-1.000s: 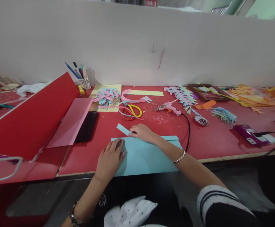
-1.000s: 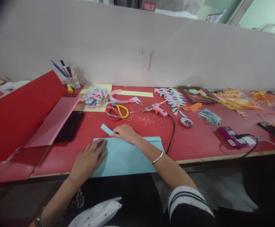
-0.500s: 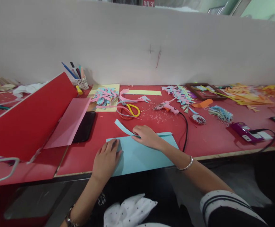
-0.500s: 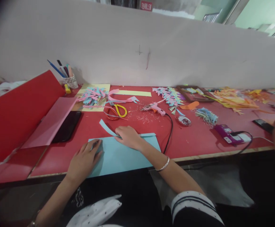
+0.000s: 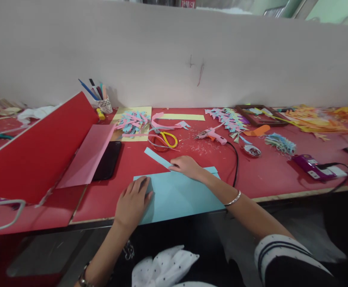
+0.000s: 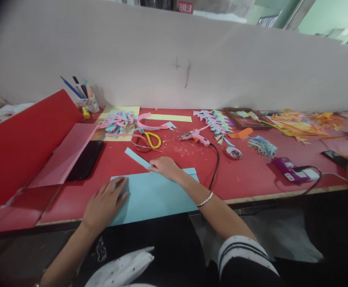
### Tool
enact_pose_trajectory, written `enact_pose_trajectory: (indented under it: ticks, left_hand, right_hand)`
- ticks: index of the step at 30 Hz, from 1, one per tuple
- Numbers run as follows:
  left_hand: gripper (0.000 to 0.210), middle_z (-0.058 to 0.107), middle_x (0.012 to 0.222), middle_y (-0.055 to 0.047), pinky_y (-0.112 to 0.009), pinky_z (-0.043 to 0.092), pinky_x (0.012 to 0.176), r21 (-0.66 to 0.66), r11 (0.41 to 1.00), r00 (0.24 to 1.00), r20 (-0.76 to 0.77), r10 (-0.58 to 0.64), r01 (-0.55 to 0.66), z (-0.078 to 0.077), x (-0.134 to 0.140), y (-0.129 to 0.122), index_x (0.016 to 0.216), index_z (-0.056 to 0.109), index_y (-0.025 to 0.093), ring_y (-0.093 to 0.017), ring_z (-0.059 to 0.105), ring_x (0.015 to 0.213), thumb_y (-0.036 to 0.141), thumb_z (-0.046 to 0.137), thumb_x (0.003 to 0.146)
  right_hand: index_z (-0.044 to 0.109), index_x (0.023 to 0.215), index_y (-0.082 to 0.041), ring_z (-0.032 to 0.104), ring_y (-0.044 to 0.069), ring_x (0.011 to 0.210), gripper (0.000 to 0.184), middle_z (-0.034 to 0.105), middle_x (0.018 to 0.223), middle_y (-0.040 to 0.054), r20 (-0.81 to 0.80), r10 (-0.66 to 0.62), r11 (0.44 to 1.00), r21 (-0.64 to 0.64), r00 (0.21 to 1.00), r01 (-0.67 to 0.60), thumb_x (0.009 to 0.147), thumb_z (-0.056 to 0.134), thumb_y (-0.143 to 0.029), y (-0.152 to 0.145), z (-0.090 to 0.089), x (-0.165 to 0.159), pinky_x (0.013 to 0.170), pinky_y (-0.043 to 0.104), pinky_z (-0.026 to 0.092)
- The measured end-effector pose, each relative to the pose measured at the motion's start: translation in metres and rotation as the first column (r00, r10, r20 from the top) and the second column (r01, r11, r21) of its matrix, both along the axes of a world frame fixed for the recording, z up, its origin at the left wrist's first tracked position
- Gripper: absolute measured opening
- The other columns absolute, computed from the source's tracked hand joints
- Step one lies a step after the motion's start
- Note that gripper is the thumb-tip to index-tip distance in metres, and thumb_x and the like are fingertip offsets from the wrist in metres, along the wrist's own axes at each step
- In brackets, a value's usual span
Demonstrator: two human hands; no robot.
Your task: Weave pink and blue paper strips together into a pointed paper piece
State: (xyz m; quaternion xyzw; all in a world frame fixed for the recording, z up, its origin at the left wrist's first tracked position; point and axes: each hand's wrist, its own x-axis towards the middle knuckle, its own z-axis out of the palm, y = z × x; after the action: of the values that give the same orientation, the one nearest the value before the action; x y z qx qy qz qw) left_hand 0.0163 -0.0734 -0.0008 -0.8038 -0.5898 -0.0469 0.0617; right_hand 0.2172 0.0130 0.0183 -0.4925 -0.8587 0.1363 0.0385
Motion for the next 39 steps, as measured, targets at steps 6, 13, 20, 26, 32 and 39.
enact_pose_trajectory:
  ticks: [6,13,20,26,32,39]
  left_hand:
    - [0.036,0.059,0.114,-0.005,-0.030,0.049,0.076,-0.001,1.000,1.000,-0.005,0.024,-0.024,-0.001,-0.004,-0.001,0.115,0.054,0.020,-0.020,0.056,0.098,0.026,0.043,0.082]
    - [0.036,0.058,0.116,-0.005,-0.030,0.049,0.077,-0.033,0.998,0.999,0.012,0.050,-0.049,-0.004,-0.010,-0.002,0.117,0.052,0.020,-0.020,0.055,0.100,0.026,0.042,0.082]
    - [0.037,0.056,0.118,-0.006,-0.031,0.048,0.079,-0.062,0.997,0.997,0.054,0.048,-0.044,-0.006,-0.016,-0.001,0.117,0.051,0.021,-0.020,0.054,0.103,0.025,0.039,0.083]
    - [0.036,0.057,0.116,-0.006,-0.029,0.047,0.080,-0.094,0.994,0.994,0.083,0.070,-0.063,-0.007,-0.019,0.000,0.116,0.053,0.021,-0.019,0.054,0.102,0.024,0.041,0.081]
    - [0.036,0.058,0.115,-0.005,-0.029,0.046,0.081,-0.071,0.996,0.991,0.117,0.060,-0.052,-0.011,-0.026,-0.001,0.114,0.053,0.023,-0.018,0.054,0.102,0.024,0.042,0.080]
    - [0.038,0.056,0.117,-0.007,-0.031,0.046,0.082,-0.124,0.988,0.988,0.112,0.106,-0.092,-0.008,-0.029,-0.004,0.117,0.051,0.019,-0.020,0.053,0.103,0.024,0.039,0.082]
  right_hand:
    - [0.048,0.060,-0.016,0.037,0.009,0.055,0.027,0.048,0.058,-0.0015,-0.056,-0.038,0.999,0.014,0.998,0.039,0.082,0.046,-0.032,0.011,0.000,0.006,0.050,0.022,0.016]
    - [0.049,0.078,-0.016,0.043,0.011,0.063,0.024,0.053,0.074,0.0012,-0.132,0.016,0.990,0.143,0.991,0.003,0.076,0.053,-0.039,-0.018,0.008,0.005,0.057,0.022,0.025]
    - [0.054,0.073,-0.015,0.048,0.012,0.070,0.024,0.057,0.076,0.0032,0.010,0.063,0.992,0.105,0.998,-0.064,0.088,0.039,-0.026,-0.021,0.002,0.007,0.062,0.024,0.025]
    - [0.056,0.070,-0.014,0.048,0.011,0.066,0.025,0.058,0.071,0.0026,0.035,0.052,0.993,0.101,0.998,-0.055,0.086,0.044,-0.029,-0.013,0.000,0.008,0.059,0.023,0.023]
    - [0.057,0.068,-0.013,0.046,0.011,0.062,0.025,0.057,0.066,0.0012,0.066,0.019,0.994,0.108,0.998,-0.026,0.085,0.046,-0.029,-0.005,0.001,0.009,0.058,0.023,0.021]
    - [0.054,0.071,-0.015,0.043,0.010,0.058,0.027,0.055,0.066,-0.0002,-0.001,-0.058,0.992,0.111,0.998,0.058,0.082,0.047,-0.038,-0.012,0.008,0.012,0.056,0.023,0.021]
